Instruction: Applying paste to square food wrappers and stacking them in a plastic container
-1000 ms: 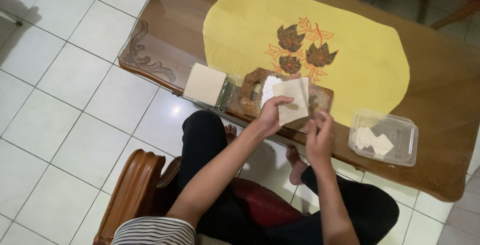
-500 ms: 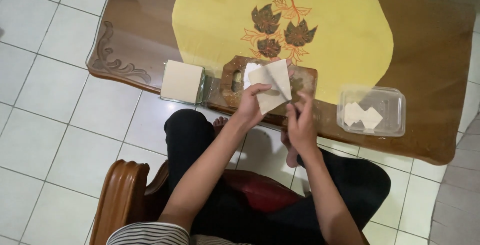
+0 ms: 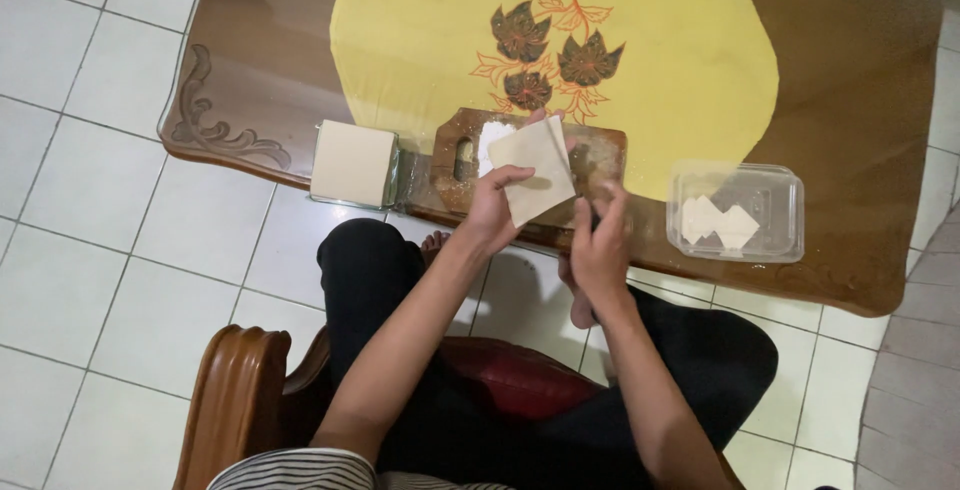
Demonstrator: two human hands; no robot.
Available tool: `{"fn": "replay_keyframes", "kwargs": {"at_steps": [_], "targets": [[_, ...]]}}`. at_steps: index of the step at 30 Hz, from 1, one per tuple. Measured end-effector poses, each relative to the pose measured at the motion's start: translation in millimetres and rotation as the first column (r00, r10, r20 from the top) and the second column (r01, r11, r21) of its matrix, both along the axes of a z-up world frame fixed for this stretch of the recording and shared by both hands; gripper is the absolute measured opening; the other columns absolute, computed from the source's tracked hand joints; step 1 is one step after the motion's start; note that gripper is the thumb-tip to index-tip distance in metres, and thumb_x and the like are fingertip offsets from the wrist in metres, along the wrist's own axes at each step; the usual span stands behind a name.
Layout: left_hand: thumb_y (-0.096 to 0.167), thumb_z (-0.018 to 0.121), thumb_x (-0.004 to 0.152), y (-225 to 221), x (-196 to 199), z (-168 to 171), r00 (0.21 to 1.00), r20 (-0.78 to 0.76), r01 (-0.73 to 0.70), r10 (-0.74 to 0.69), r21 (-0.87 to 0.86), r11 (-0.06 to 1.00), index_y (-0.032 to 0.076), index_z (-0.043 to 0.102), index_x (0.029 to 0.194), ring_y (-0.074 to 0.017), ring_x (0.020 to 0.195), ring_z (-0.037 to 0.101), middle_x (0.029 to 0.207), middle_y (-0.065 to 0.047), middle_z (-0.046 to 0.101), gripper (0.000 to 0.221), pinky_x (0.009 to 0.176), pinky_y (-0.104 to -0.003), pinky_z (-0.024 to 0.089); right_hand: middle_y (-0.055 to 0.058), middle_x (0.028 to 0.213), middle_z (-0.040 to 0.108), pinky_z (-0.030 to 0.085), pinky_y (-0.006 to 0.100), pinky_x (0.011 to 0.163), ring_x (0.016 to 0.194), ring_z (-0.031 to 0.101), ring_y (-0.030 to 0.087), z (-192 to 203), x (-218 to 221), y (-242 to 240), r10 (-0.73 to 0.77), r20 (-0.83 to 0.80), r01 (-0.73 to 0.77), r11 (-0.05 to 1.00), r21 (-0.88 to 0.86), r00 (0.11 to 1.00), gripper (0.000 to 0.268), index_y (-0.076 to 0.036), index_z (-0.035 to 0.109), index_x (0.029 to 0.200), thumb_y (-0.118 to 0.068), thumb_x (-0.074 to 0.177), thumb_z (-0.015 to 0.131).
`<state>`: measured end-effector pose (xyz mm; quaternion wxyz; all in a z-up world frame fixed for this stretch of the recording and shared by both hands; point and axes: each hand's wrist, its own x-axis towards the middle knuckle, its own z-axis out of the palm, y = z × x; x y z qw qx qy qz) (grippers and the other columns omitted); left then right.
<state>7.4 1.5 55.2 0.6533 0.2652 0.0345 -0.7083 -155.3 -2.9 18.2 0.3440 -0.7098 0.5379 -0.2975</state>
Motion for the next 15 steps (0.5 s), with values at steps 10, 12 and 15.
{"fn": "replay_keyframes", "kwargs": {"at_steps": [10,12,15], "targets": [[0.008,0.066,0.083,0,-8,-26,0.998,0.043,0.036,-0.036,-0.007,0.999,0.004,0.060,0.134,-0.0359,0.118,0.065,0.133,-0.019,0.063,0.051,0.103,-0.055,0.051,0.033,0.123,0.066,0.052,0.060,0.096,0.114,0.063,0.049,-8,-2,1,0.009,-0.079,-0.013,0.999,-0.041,0.997,0.037,-0.007,0.038,0.139,-0.029,0.111,0.043],[0.010,0.066,0.084,-4,-20,-96,0.997,0.028,0.070,-0.070,0.022,0.997,0.003,0.066,0.126,-0.0326,0.111,0.069,0.126,-0.018,0.068,0.042,0.100,-0.052,0.054,0.030,0.123,0.067,0.054,0.060,0.093,0.113,0.065,0.047,-17,0,8,0.057,-0.095,-0.063,0.996,-0.062,0.994,0.036,-0.010,0.040,0.138,-0.029,0.109,0.047],[0.009,0.068,0.083,-9,-17,-135,0.998,0.023,0.065,-0.066,0.032,0.997,0.005,0.067,0.127,-0.0334,0.111,0.069,0.125,-0.018,0.068,0.044,0.100,-0.053,0.054,0.037,0.130,0.060,0.050,0.067,0.096,0.116,0.060,0.054,-14,-2,0,0.007,-0.065,-0.010,0.999,-0.050,0.998,0.040,-0.003,0.036,0.139,-0.029,0.110,0.043]]}}
